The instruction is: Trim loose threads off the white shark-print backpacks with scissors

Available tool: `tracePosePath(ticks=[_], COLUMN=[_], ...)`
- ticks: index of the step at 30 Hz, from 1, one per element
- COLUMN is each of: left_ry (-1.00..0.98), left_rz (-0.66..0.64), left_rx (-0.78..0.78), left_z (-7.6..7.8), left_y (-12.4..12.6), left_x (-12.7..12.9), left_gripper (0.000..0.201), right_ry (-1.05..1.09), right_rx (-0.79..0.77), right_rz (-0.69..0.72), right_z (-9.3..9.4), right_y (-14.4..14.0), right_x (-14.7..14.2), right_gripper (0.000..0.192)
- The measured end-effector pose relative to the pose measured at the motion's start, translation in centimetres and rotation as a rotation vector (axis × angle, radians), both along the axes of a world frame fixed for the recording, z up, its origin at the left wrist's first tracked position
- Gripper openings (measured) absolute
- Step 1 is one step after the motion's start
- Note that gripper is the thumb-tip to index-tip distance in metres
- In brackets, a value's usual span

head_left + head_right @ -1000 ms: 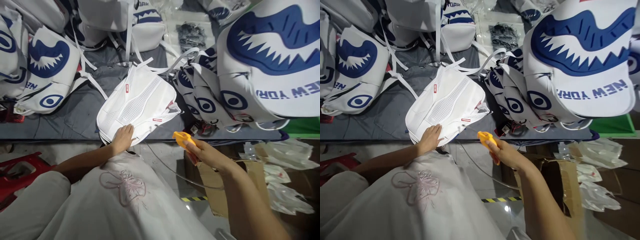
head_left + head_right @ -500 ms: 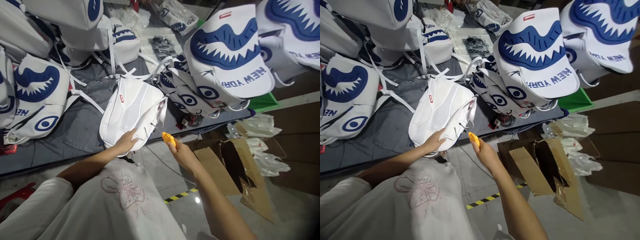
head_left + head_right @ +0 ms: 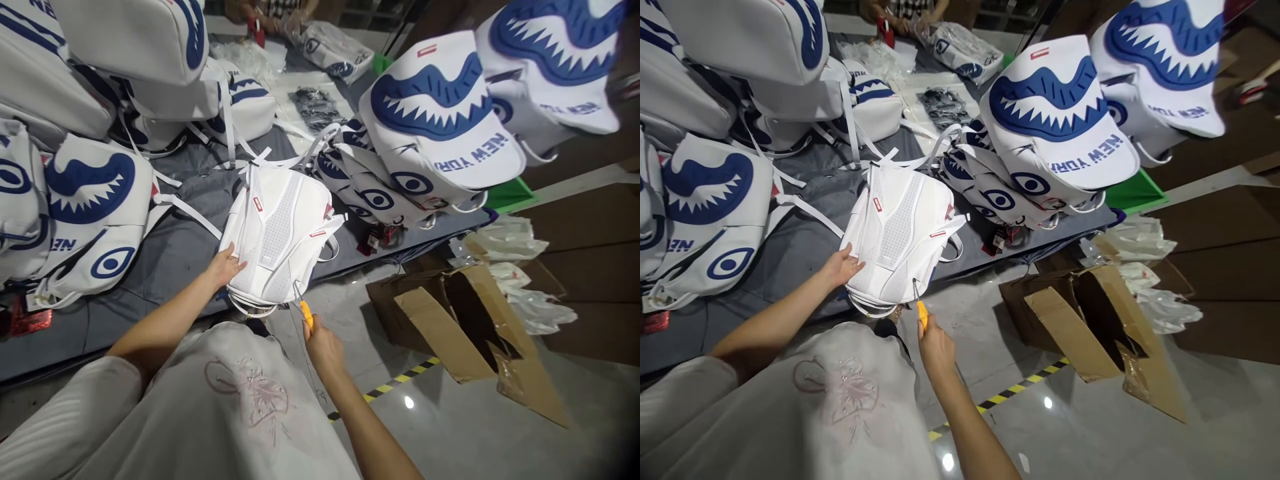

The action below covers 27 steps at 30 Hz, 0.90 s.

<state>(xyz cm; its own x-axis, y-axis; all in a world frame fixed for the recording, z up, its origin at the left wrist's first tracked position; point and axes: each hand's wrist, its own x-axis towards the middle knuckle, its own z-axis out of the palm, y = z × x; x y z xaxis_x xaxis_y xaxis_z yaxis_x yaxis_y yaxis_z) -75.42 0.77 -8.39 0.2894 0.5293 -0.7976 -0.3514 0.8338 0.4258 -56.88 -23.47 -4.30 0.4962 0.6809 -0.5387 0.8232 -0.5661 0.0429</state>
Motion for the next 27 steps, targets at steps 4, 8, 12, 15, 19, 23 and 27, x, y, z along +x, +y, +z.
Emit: tracePosePath(ticks=[4, 8, 12, 15, 19, 23, 27], left_ry=[-0.340, -0.473, -0.454, -0.413, -0.507, -0.600, -0.660], left_rz=[-0.074, -0.111, -0.088, -0.102, -0.244, -0.296, -0.246], left_rx=[-0.061, -0.020, 0.045, 0.106, 0.181, 0.194, 0.181], left_z=[-0.7, -1.2, -1.2, -1.4, -1.9, -2.6, -3.4], left_y=[0.3, 1.0, 1.8, 2.0, 2.2, 2.5, 2.5], left_x=[1.0, 1.0, 1.4, 1.5, 1.1, 1.3, 2.1], left_gripper=[0.043, 0.054, 0.053, 0.054, 0.060, 0.064, 0.068], right_ry=[0.094, 0.314, 0.248, 0.072, 0.019, 0.034, 0.008], right_rx=[0.113, 0.246, 0.266, 0.198, 0.220, 0.232, 0.159], right_rz=[-0.061, -0.025, 0.007, -0.121, -0.174, -0.130, -0.112], right_z=[-1.1, -0.9, -0.9, -1.6, -2.9, -4.2, -5.0], right_y=[0.9, 3.5, 5.4, 4.9, 5.0, 7.5, 9.6], right_x=[-0.4, -0.3, 0.4, 1.5, 2.5, 3.2, 4.5], right_gripper=[0.037, 0.037, 0.037, 0.039, 0.041, 0.044, 0.035])
